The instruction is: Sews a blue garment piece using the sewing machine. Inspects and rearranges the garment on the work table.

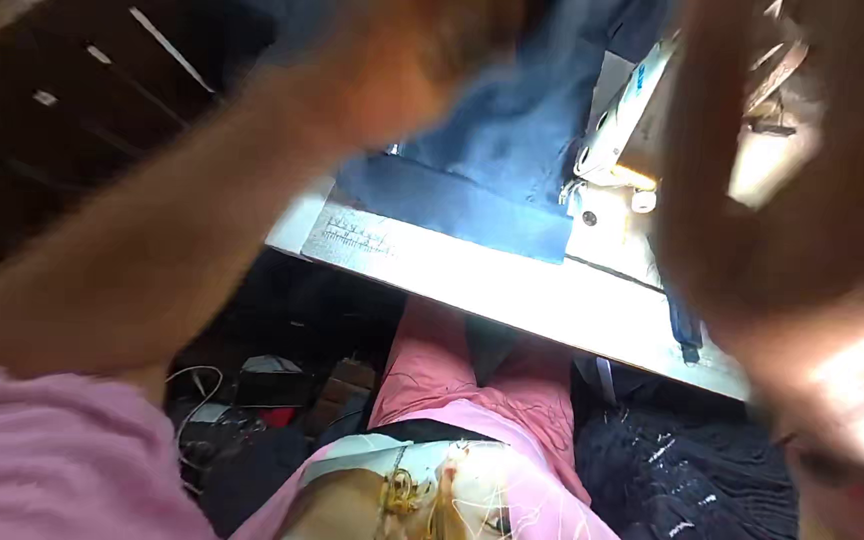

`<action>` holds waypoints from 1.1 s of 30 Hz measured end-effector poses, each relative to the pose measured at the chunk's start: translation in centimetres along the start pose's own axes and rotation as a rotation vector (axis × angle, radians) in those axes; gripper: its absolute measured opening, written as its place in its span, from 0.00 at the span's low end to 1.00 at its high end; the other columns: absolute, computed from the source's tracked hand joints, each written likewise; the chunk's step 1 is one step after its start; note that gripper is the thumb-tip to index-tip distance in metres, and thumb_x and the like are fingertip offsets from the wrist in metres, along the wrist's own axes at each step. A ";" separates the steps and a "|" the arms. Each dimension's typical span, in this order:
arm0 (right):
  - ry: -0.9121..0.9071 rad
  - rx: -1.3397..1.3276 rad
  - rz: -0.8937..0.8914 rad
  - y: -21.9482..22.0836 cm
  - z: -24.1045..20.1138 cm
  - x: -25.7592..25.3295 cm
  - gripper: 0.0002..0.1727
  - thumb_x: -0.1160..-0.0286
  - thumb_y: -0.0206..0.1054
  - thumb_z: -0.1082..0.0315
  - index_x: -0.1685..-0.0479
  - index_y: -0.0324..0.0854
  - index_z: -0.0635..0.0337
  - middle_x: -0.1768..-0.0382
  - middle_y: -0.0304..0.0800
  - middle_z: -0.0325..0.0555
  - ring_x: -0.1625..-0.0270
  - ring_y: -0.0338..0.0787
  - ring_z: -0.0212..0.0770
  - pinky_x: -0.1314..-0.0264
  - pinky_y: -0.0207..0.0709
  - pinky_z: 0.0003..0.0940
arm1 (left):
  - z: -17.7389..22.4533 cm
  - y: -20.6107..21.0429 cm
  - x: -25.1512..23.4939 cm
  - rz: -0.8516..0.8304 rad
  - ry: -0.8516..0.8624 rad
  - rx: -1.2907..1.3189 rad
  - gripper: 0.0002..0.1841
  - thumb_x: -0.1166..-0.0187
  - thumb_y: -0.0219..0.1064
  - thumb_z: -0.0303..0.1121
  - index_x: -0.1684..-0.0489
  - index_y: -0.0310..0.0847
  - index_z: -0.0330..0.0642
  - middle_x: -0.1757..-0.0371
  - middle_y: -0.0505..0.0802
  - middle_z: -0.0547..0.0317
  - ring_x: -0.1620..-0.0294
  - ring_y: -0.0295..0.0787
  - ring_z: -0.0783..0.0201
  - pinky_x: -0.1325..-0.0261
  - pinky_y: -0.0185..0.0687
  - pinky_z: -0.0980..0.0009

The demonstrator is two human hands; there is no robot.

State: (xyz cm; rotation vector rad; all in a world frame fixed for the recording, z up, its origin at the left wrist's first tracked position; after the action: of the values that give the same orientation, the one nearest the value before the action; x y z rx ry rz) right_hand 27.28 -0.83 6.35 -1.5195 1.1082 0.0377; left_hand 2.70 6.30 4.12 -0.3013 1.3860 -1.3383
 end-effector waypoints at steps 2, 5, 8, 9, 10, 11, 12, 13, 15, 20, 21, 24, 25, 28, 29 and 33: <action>-0.350 0.060 -0.034 5.7 -4.2 0.8 0.07 0.22 0.66 0.71 0.57 0.89 0.63 0.71 0.84 0.48 0.67 0.81 0.42 0.62 0.71 0.36 | -0.4 7.7 1.9 -0.105 0.228 -0.068 0.16 0.15 0.57 0.28 0.40 0.91 0.48 0.47 0.89 0.36 0.40 0.83 0.32 0.38 0.72 0.36; -0.328 0.096 -0.144 11.9 0.2 5.6 0.11 0.28 0.64 0.72 0.58 0.94 0.58 0.61 0.96 0.51 0.60 0.95 0.46 0.60 0.86 0.36 | -0.6 14.1 4.8 -0.221 0.302 -0.110 0.21 0.14 0.54 0.28 0.33 0.89 0.57 0.49 0.89 0.37 0.46 0.83 0.33 0.46 0.72 0.41; -0.042 0.085 -0.289 15.4 6.2 7.4 0.23 0.16 0.58 0.58 0.35 0.86 0.66 0.28 0.85 0.61 0.24 0.83 0.61 0.22 0.73 0.56 | 0.7 15.2 5.7 -0.256 0.218 -0.115 0.21 0.15 0.53 0.46 0.39 0.92 0.53 0.29 0.87 0.42 0.23 0.74 0.31 0.25 0.60 0.34; 0.017 0.093 -0.337 16.2 7.5 7.9 0.28 0.14 0.55 0.53 0.29 0.82 0.67 0.24 0.80 0.62 0.20 0.78 0.63 0.19 0.67 0.60 | 1.2 15.2 5.6 -0.228 0.201 -0.108 0.23 0.17 0.54 0.50 0.45 0.94 0.49 0.23 0.85 0.46 0.16 0.68 0.33 0.20 0.52 0.33; 0.047 0.099 -0.360 16.7 8.1 8.5 0.31 0.14 0.54 0.50 0.28 0.81 0.69 0.23 0.79 0.63 0.19 0.76 0.65 0.18 0.65 0.64 | 1.6 15.4 5.4 -0.194 0.207 -0.091 0.24 0.16 0.54 0.51 0.53 0.94 0.45 0.24 0.86 0.47 0.14 0.66 0.35 0.18 0.48 0.33; 0.049 0.105 -0.347 16.8 8.2 9.0 0.32 0.14 0.53 0.49 0.30 0.81 0.71 0.25 0.81 0.64 0.21 0.78 0.65 0.18 0.65 0.64 | 2.0 15.6 5.1 -0.153 0.232 -0.075 0.23 0.15 0.56 0.49 0.62 0.93 0.41 0.32 0.91 0.47 0.16 0.71 0.36 0.17 0.50 0.32; 0.040 0.111 -0.323 16.8 8.0 9.5 0.32 0.13 0.52 0.49 0.31 0.83 0.71 0.28 0.83 0.64 0.22 0.80 0.64 0.18 0.66 0.62 | 2.3 15.9 4.8 -0.119 0.261 -0.055 0.21 0.14 0.58 0.45 0.66 0.91 0.39 0.43 0.95 0.45 0.23 0.80 0.37 0.17 0.53 0.32; 0.029 0.118 -0.308 16.7 7.7 9.7 0.33 0.13 0.51 0.49 0.33 0.83 0.71 0.29 0.85 0.64 0.23 0.82 0.63 0.18 0.67 0.60 | 2.4 16.3 4.5 -0.106 0.276 -0.048 0.19 0.14 0.58 0.43 0.65 0.89 0.38 0.54 0.95 0.46 0.31 0.86 0.39 0.17 0.54 0.33; 0.016 0.131 -0.291 16.7 7.5 10.1 0.34 0.11 0.48 0.47 0.32 0.83 0.71 0.29 0.85 0.63 0.22 0.81 0.61 0.17 0.65 0.59 | 2.5 16.9 4.0 -0.121 0.239 -0.013 0.17 0.15 0.60 0.42 0.50 0.90 0.40 0.61 0.93 0.46 0.43 0.90 0.41 0.17 0.52 0.33; 0.027 0.103 -0.238 16.9 7.7 10.5 0.35 0.10 0.47 0.46 0.32 0.83 0.70 0.29 0.85 0.62 0.21 0.80 0.61 0.15 0.63 0.59 | 2.3 18.3 3.5 -0.262 0.140 0.054 0.20 0.15 0.59 0.49 0.42 0.91 0.47 0.32 0.91 0.48 0.19 0.75 0.35 0.16 0.44 0.26; 0.031 0.099 -0.241 16.9 7.7 10.5 0.35 0.10 0.47 0.46 0.31 0.83 0.70 0.28 0.85 0.62 0.21 0.80 0.61 0.15 0.63 0.59 | 2.2 18.5 3.4 -0.255 0.161 0.060 0.19 0.14 0.59 0.46 0.42 0.92 0.47 0.32 0.92 0.50 0.19 0.75 0.35 0.16 0.44 0.25; 0.026 0.097 -0.245 17.0 7.7 10.5 0.34 0.09 0.47 0.47 0.31 0.82 0.71 0.28 0.84 0.63 0.20 0.79 0.60 0.14 0.62 0.59 | 2.1 18.5 3.2 -0.244 0.255 0.060 0.17 0.12 0.57 0.41 0.39 0.92 0.53 0.34 0.93 0.56 0.20 0.77 0.38 0.17 0.42 0.25; 0.026 0.098 -0.241 16.9 7.6 10.5 0.33 0.09 0.48 0.48 0.31 0.82 0.71 0.28 0.85 0.63 0.20 0.79 0.60 0.14 0.62 0.58 | 2.1 18.5 3.0 -0.252 0.284 0.057 0.17 0.12 0.56 0.39 0.39 0.92 0.54 0.34 0.93 0.56 0.20 0.77 0.39 0.17 0.41 0.25; 0.031 0.102 -0.234 16.9 7.6 10.5 0.33 0.10 0.49 0.49 0.31 0.82 0.71 0.28 0.85 0.62 0.20 0.80 0.60 0.14 0.63 0.56 | 2.3 18.6 2.4 -0.269 0.356 0.062 0.17 0.14 0.57 0.31 0.42 0.94 0.55 0.35 0.94 0.57 0.19 0.77 0.39 0.18 0.40 0.24; 0.030 0.104 -0.233 16.8 7.6 10.5 0.33 0.10 0.49 0.48 0.31 0.83 0.71 0.28 0.85 0.62 0.21 0.80 0.59 0.14 0.63 0.56 | 2.4 18.7 2.2 -0.269 0.365 0.066 0.18 0.15 0.57 0.29 0.43 0.94 0.56 0.35 0.94 0.57 0.19 0.77 0.39 0.17 0.40 0.24; 0.024 0.106 -0.224 16.8 7.6 10.5 0.33 0.09 0.49 0.49 0.32 0.83 0.71 0.29 0.86 0.61 0.21 0.81 0.59 0.14 0.64 0.56 | 2.6 19.1 1.8 -0.291 0.328 0.069 0.20 0.17 0.55 0.25 0.43 0.94 0.57 0.35 0.94 0.57 0.20 0.76 0.37 0.17 0.38 0.24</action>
State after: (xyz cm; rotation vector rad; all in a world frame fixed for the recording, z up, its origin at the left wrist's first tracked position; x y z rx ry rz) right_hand 26.37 1.35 -14.72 -1.5425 0.9384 -0.1910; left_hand 13.46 9.65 -11.64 -0.2514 1.6056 -1.7315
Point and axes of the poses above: each hand's wrist, its own x-axis away from the middle knuckle, its own y-axis out of the palm, z = x × y, the point moved 8 cm from there along -x, towards the middle knuckle
